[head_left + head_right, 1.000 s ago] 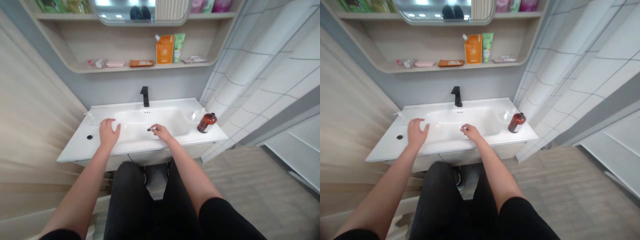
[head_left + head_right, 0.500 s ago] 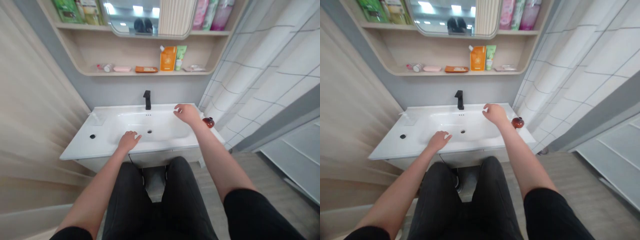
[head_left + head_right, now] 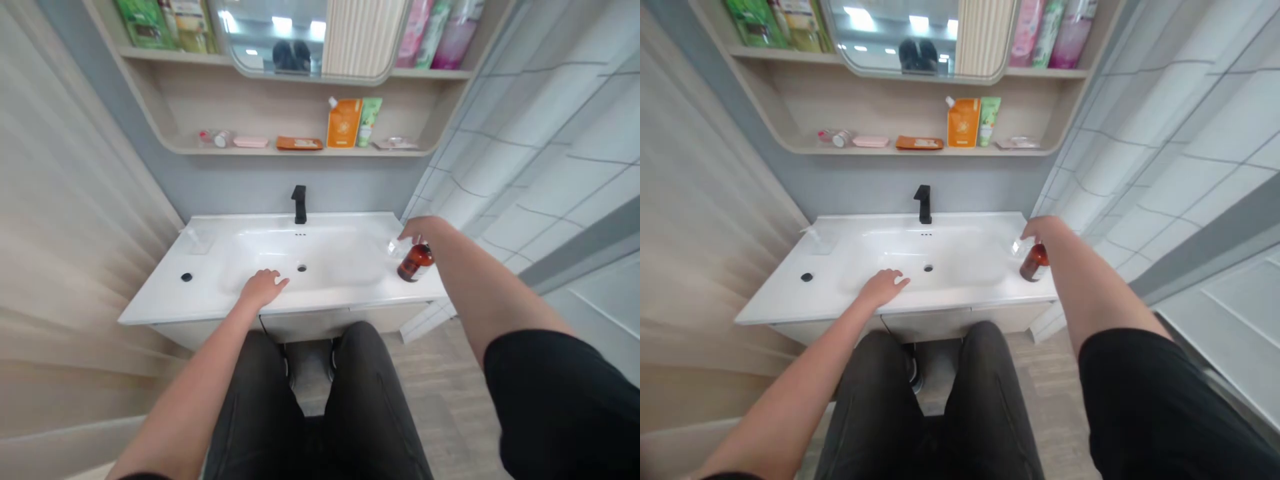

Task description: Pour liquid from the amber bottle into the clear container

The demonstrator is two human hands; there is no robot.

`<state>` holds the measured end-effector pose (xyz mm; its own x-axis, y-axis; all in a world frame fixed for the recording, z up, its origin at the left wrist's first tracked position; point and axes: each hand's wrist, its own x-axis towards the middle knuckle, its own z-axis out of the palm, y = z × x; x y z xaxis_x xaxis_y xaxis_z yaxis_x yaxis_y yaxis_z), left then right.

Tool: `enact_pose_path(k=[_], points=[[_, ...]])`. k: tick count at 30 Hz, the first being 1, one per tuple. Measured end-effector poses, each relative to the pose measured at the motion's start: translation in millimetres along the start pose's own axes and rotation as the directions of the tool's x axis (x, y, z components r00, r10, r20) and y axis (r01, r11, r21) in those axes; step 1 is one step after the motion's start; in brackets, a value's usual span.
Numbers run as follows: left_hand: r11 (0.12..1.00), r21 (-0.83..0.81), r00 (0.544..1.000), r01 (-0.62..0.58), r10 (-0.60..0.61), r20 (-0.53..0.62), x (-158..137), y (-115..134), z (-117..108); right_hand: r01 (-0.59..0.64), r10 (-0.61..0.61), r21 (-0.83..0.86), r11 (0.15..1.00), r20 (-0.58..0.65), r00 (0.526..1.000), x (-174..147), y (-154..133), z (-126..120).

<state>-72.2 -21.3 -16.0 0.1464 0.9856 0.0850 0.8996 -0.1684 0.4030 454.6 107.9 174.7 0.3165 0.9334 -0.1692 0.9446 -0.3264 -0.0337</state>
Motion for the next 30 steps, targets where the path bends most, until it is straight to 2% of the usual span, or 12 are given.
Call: enact_pose_path(k=[3,4,6,9,13,16,18,20,23,25,27,30], points=[[1.0,0.002,1.0,0.004,-0.004,0.016,-1.3,2.2,-2.4,0.008,0.032,-0.172,0.985,0.228,0.973,4.1,-6.9,5.3],[1.0,0.0,1.0,0.006,-0.006,0.014,-1.7,2.9,-3.2,0.059,-0.006,-0.225,0.972,0.23,0.973,4.2,-10.4,4.3],[1.0,-0.002,1.0,0.008,-0.008,0.004,-2.5,3.9,-4.5,0.144,-0.089,-0.314,0.938,0.185,0.979,1.1,-18.4,-0.5],[1.0,0.007,1.0,0.005,-0.005,-0.002,-3.1,4.8,-5.2,0.181,-0.179,-0.363,0.914,0.038,0.983,-13.2,-33.7,-12.2],[0.999,-0.031,1.0,0.014,-0.014,-0.012,-2.4,3.7,-4.5,0.265,-0.318,-0.322,0.909,-0.124,0.94,-43.6,-65.0,-29.3],[0.995,-0.091,0.999,0.029,-0.031,-0.021,-1.9,0.5,-4.8,0.429,-0.469,-0.225,0.875,-0.171,0.866,-69.8,-96.7,-33.5],[0.986,-0.163,1.0,0.013,-0.016,-0.015,-2.2,-0.2,-6.1,0.573,-0.586,-0.122,0.81,-0.195,0.786,-88.4,-120.2,-28.4],[0.954,-0.298,1.0,-0.028,0.027,-0.008,-2.7,4.0,-7.9,0.707,-0.692,0.005,0.707,-0.201,0.693,-108.0,-144.3,-17.2],[0.826,-0.555,0.995,-0.102,0.093,-0.045,-1.7,23.2,-9.3,0.829,-0.8,0.182,0.529,-0.218,0.558,-137.9,-179.7,6.7],[0.728,-0.667,0.987,-0.16,0.136,-0.089,0.7,40.9,-8.1,0.867,-0.845,0.22,0.447,-0.215,0.49,-155.9,-200.8,23.6],[0.672,-0.717,0.982,-0.185,0.161,-0.103,3.6,55.3,-5.6,0.882,-0.868,0.185,0.433,-0.177,0.463,-170.3,-218.0,39.7],[0.662,-0.739,0.992,-0.123,0.085,-0.088,7.3,60.4,-1.1,0.88,-0.866,0.162,0.446,-0.172,0.471,-183.5,-234.3,62.8]])
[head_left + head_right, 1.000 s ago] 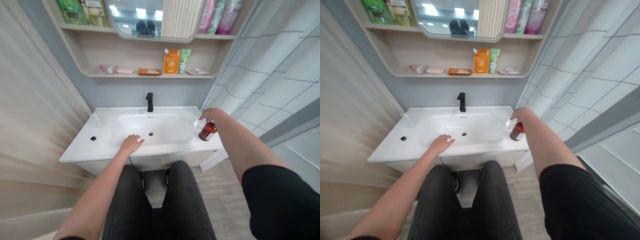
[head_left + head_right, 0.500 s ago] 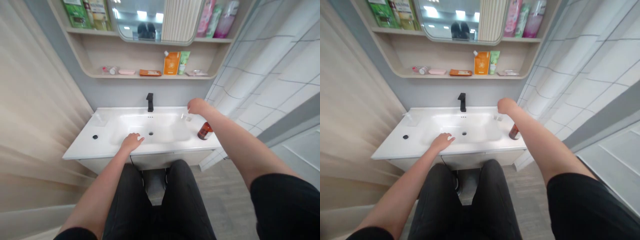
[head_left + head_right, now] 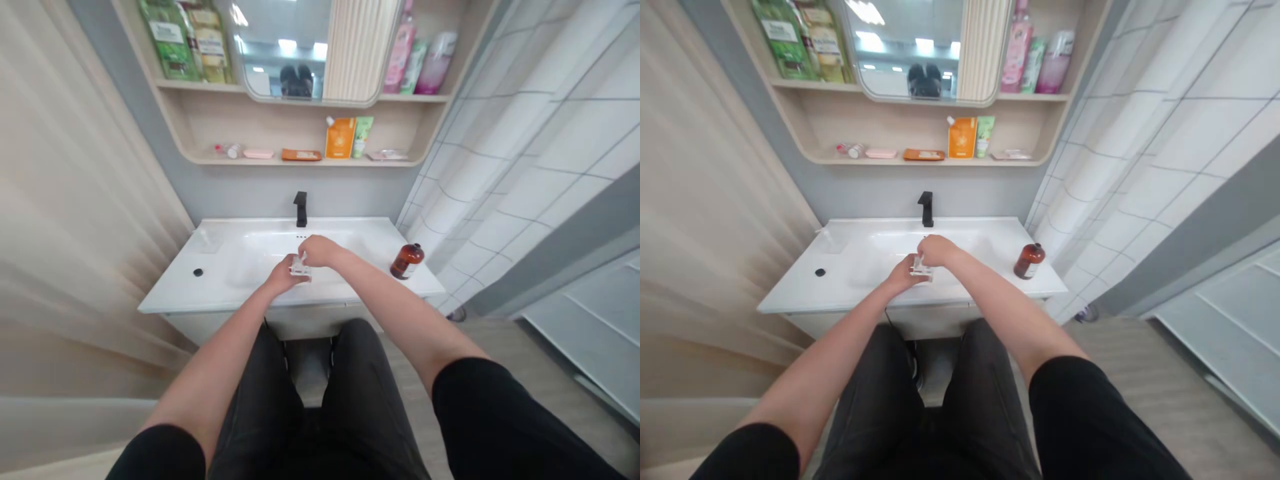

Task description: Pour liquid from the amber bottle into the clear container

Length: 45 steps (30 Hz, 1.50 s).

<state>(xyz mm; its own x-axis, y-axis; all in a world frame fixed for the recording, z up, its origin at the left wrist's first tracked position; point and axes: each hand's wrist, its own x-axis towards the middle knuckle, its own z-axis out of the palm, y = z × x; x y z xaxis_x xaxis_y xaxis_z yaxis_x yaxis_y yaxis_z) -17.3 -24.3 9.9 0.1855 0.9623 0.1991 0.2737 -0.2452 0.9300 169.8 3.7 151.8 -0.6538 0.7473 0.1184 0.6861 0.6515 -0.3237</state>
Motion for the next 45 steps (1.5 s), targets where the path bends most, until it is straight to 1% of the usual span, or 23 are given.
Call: enact_pose_path(k=[2,3,4,5,6,7,8,9,10,11,12,14,16,18,21,23,26,28,31,33,36,41,45], points=[[0.999,-0.022,0.997,0.036,-0.038,-0.069,1.0,-6.2,-3.4,0.007,0.003,0.099,0.995,-0.097,0.995,0.2,-1.8,17.4],[0.998,-0.045,0.994,0.044,-0.048,-0.1,1.5,-9.8,-6.2,0.007,0.025,0.182,0.983,-0.175,0.984,-0.3,-0.2,26.5],[0.996,-0.071,0.99,0.052,-0.061,-0.125,1.9,-13.1,-9.1,-0.009,0.083,0.274,0.962,-0.262,0.962,-1.1,2.8,36.0],[0.993,-0.096,0.987,0.062,-0.076,-0.143,2.5,-15.8,-11.6,-0.047,0.18,0.363,0.93,-0.34,0.923,-2.4,7.1,45.9],[0.99,-0.119,0.984,0.073,-0.091,-0.154,3.1,-17.6,-13.4,-0.105,0.3,0.445,0.89,-0.395,0.868,-4.1,12.3,56.3],[0.987,-0.139,0.981,0.081,-0.104,-0.162,3.7,-18.5,-14.5,-0.174,0.424,0.513,0.841,-0.423,0.8,-6.3,18.2,67.0],[0.984,-0.154,0.979,0.088,-0.114,-0.169,4.1,-18.7,-14.9,-0.242,0.529,0.566,0.788,-0.422,0.736,-8.9,24.3,77.9],[0.982,-0.165,0.978,0.089,-0.118,-0.173,4.5,-18.3,-14.8,-0.298,0.603,0.606,0.738,-0.393,0.695,-11.8,30.1,88.8],[0.98,-0.177,0.978,0.087,-0.118,-0.174,4.6,-17.5,-14.3,-0.337,0.643,0.637,0.693,-0.336,0.688,-14.9,35.2,99.2],[0.978,-0.19,0.978,0.083,-0.116,-0.174,4.5,-16.4,-13.7,-0.363,0.656,0.662,0.655,-0.262,0.708,-18.0,39.5,108.8],[0.976,-0.205,0.978,0.078,-0.115,-0.173,4.1,-15.3,-13.1,-0.372,0.644,0.683,0.628,-0.189,0.741,-21.0,42.6,117.2],[0.969,-0.237,0.979,0.067,-0.11,-0.172,2.9,-13.4,-12.6,-0.336,0.573,0.726,0.6,-0.097,0.814,-26.0,45.6,129.6],[0.964,-0.259,0.979,0.063,-0.11,-0.171,1.4,-12.5,-12.8,-0.225,0.477,0.77,0.597,-0.116,0.871,-29.5,45.3,135.9],[0.961,-0.27,0.983,0.066,-0.11,-0.151,0.3,-12.6,-13.6,-0.116,0.379,0.794,0.597,-0.151,0.913,-31.4,42.9,137.7],[0.958,-0.283,0.993,0.054,-0.082,-0.09,0.3,-13.7,-15.6,-0.041,0.255,0.792,0.609,-0.147,0.956,-31.9,37.4,137.1],[0.962,-0.271,0.997,0.041,-0.055,-0.044,0.9,-14.4,-17.1,-0.056,0.251,0.771,0.635,-0.138,0.958,-30.9,34.0,136.2],[0.968,-0.244,0.998,0.06,-0.06,0.008,1.3,-14.3,-19.2,-0.172,0.34,0.694,0.699,-0.111,0.934,-28.6,32.1,135.5],[0.966,-0.251,0.998,0.058,-0.061,-0.002,0.6,-13.1,-20.0,-0.224,0.356,0.623,0.75,-0.094,0.93,-27.0,33.3,135.9],[0.957,-0.288,0.999,0.036,-0.045,-0.026,-0.6,-10.8,-20.1,-0.242,0.323,0.541,0.806,-0.059,0.945,-25.3,36.6,138.2],[0.945,-0.322,0.998,0.053,-0.058,-0.007,-0.9,-9.5,-19.4,-0.234,0.303,0.522,0.82,-0.048,0.952,-24.8,38.5,140.1],[0.926,-0.371,0.997,0.073,-0.072,0.017,-1.1,-8.5,-18.4,-0.189,0.272,0.533,0.825,-0.08,0.959,-25.5,40.0,142.0],[0.927,-0.372,0.999,0.04,-0.039,0.011,-3.1,-6.0,-18.4,-0.147,0.249,0.538,0.83,-0.122,0.961,-28.6,40.2,142.5],[0.942,-0.334,1.0,-0.014,0.004,-0.029,-4.0,-3.8,-19.1,-0.12,0.239,0.53,0.839,-0.163,0.957,-29.6,39.1,143.7]])
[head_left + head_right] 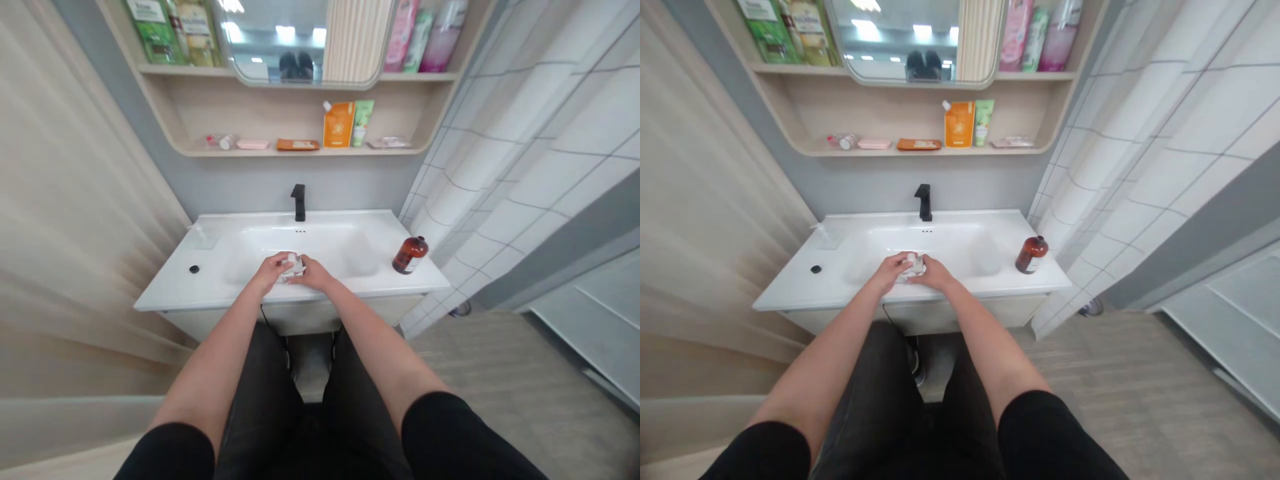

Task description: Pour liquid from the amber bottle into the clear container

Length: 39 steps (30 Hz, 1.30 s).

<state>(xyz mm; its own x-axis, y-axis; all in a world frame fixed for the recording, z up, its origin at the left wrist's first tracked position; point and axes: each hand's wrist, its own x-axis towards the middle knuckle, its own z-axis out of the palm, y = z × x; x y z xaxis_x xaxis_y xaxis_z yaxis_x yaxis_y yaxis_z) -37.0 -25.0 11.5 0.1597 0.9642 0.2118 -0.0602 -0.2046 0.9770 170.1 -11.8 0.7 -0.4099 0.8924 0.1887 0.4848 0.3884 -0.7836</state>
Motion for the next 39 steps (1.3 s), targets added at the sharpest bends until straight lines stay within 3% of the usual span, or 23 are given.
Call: enact_pose_path(k=[11,16,21,31,39], points=[[0.996,0.054,0.992,-0.068,0.073,-0.099,2.9,-4.4,7.6,0.036,-0.037,-0.035,0.999,-0.02,0.999,-0.4,1.0,1.9],[0.994,0.105,0.999,-0.032,0.035,-0.024,-0.8,3.1,11.7,-0.004,0.002,-0.065,0.998,-0.027,1.0,-1.2,1.3,2.4],[0.995,0.081,0.994,-0.065,0.071,-0.081,1.0,0.2,12.2,-0.026,0.023,-0.095,0.995,-0.03,0.999,-1.5,0.4,1.9],[0.998,0.059,0.999,0.008,-0.006,-0.031,2.0,-4.7,8.3,-0.009,0.007,-0.084,0.996,-0.018,1.0,-0.8,-2.4,0.0],[0.998,0.051,0.999,-0.04,0.042,-0.032,0.7,-1.5,9.3,-0.011,0.01,-0.086,0.996,-0.018,1.0,-1.8,-6.3,-2.2]])
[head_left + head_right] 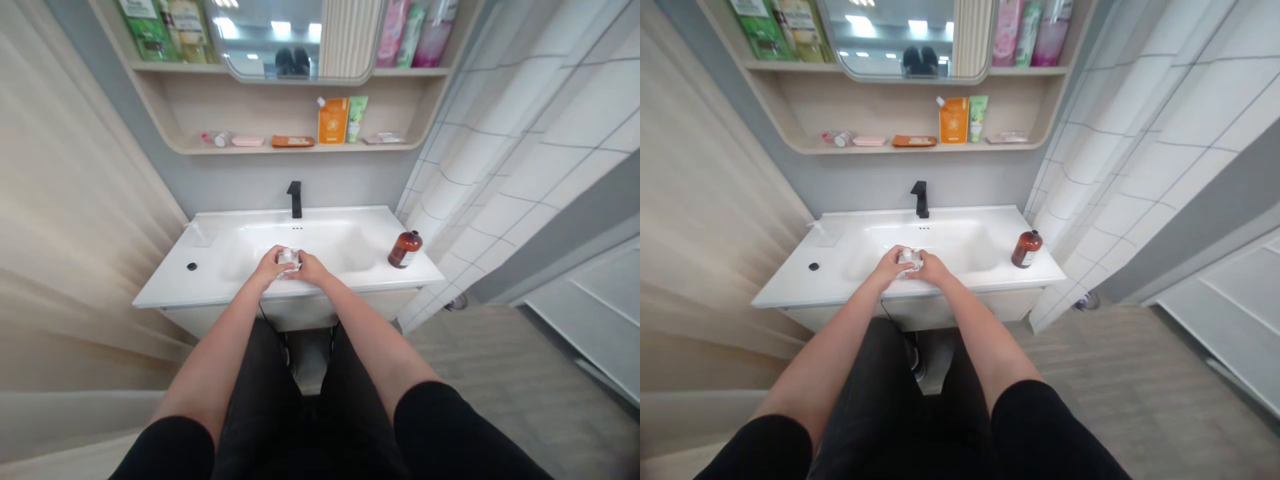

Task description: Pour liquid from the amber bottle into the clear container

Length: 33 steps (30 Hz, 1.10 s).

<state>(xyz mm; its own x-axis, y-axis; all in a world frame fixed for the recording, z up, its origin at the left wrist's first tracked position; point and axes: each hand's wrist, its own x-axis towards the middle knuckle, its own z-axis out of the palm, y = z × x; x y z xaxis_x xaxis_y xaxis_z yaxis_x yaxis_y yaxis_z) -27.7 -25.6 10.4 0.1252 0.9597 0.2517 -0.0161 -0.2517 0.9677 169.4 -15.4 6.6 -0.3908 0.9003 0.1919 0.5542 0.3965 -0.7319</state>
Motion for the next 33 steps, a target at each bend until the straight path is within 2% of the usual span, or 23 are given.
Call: enact_pose_path(k=[9,13,17,29,31,33], points=[[1.0,-0.02,1.0,0.014,-0.015,-0.024,-1.5,4.9,2.6,0.004,-0.004,0.01,1.0,0.002,1.0,0.0,-1.4,-0.3],[0.999,-0.01,0.999,0.049,-0.049,0.009,-1.6,5.0,2.2,0.001,-0.001,0.014,1.0,0.005,1.0,0.0,-1.2,0.2],[1.0,-0.019,1.0,0.005,-0.006,-0.024,-1.3,4.2,1.9,0.011,-0.011,0.005,1.0,-0.002,1.0,-0.3,-1.3,0.6],[1.0,0.006,1.0,-0.002,0.002,-0.019,-2.6,4.1,0.7,0.022,-0.022,0.0,1.0,-0.008,1.0,1.7,4.9,3.9],[1.0,0.002,0.998,-0.031,0.031,-0.051,-2.7,6.9,-0.7,0.022,-0.022,0.015,1.0,0.002,1.0,0.6,4.2,2.8],[0.995,0.071,0.995,-0.069,0.073,-0.066,-2.5,13.4,-3.6,0.014,-0.014,0.023,1.0,0.008,1.0,-0.9,2.9,1.1]])
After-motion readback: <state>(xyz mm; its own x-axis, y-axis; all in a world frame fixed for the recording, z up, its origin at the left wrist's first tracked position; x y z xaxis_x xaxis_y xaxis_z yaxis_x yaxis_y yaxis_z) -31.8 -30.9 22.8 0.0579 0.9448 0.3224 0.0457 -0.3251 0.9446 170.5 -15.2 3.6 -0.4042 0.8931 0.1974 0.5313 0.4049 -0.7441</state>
